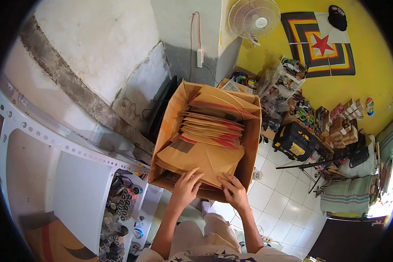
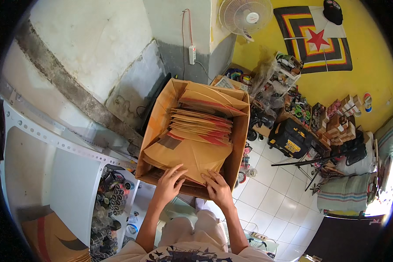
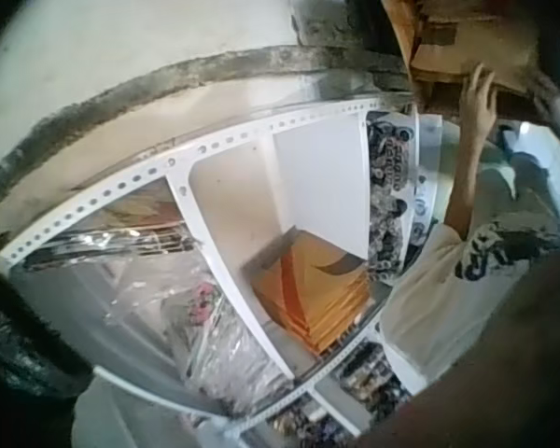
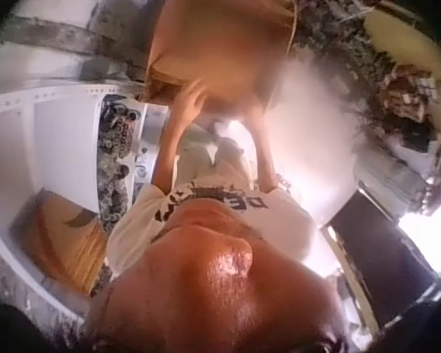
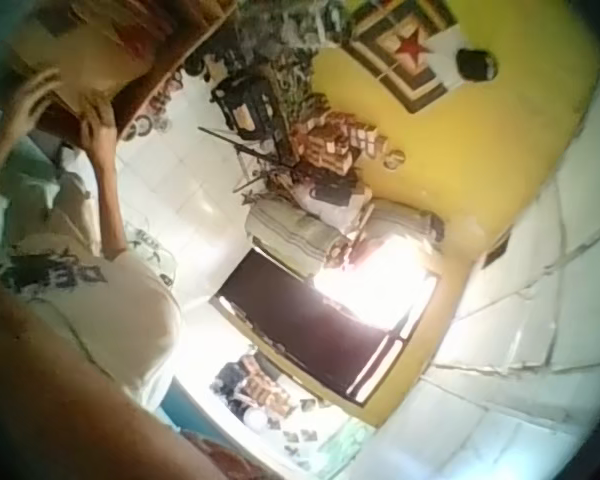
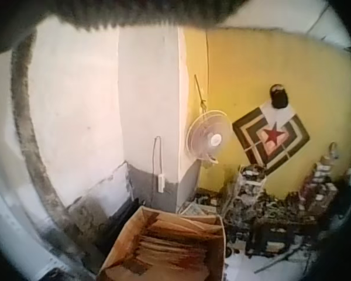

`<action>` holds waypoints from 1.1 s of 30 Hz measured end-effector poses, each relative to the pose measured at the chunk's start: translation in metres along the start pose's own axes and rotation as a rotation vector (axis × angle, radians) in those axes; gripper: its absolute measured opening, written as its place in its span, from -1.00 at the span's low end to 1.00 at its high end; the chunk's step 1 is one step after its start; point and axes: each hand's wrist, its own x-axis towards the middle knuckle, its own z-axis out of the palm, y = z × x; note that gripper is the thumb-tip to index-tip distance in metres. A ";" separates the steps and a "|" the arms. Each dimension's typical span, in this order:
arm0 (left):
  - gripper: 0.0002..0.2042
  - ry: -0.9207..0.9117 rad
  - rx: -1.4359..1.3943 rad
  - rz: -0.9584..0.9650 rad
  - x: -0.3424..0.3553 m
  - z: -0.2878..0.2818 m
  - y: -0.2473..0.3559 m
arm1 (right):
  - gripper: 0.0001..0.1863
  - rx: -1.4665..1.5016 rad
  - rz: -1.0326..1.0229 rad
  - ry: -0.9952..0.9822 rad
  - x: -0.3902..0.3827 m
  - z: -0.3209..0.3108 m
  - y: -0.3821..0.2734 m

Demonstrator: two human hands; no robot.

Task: The person repeatedly picks up brown paper envelopes from a cardboard box, unfolds them, and places them into a vertical stack on a white shelf. The process involves lifting, unfolding, and aligning the envelopes one by one.

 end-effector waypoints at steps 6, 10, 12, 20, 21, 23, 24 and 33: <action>-0.69 0.111 -0.032 0.045 -0.004 -0.018 0.022 | -0.53 0.008 -0.118 0.036 -0.006 -0.018 -0.015; -0.74 0.138 -0.084 0.041 -0.018 -0.038 0.051 | -0.53 0.000 -0.124 0.059 -0.025 -0.029 -0.035; -0.75 0.127 -0.049 0.051 -0.030 -0.047 0.061 | -0.51 0.029 -0.128 0.080 -0.038 -0.032 -0.045; -0.80 0.169 0.002 0.072 -0.064 -0.054 0.065 | -0.48 -0.008 -0.163 0.065 -0.058 -0.040 -0.072; -0.81 0.177 0.019 0.076 -0.066 -0.054 0.065 | -0.46 -0.054 -0.169 0.054 -0.057 -0.044 -0.077; -0.83 0.190 0.035 0.088 -0.070 -0.058 0.067 | -0.47 -0.103 -0.170 0.060 -0.060 -0.038 -0.074; -0.84 0.200 0.032 0.098 -0.069 -0.061 0.069 | -0.49 -0.102 -0.184 0.051 -0.060 -0.037 -0.074; -0.77 0.371 -0.004 0.077 -0.069 -0.084 0.091 | -0.58 -0.047 -0.381 0.166 -0.018 -0.058 -0.106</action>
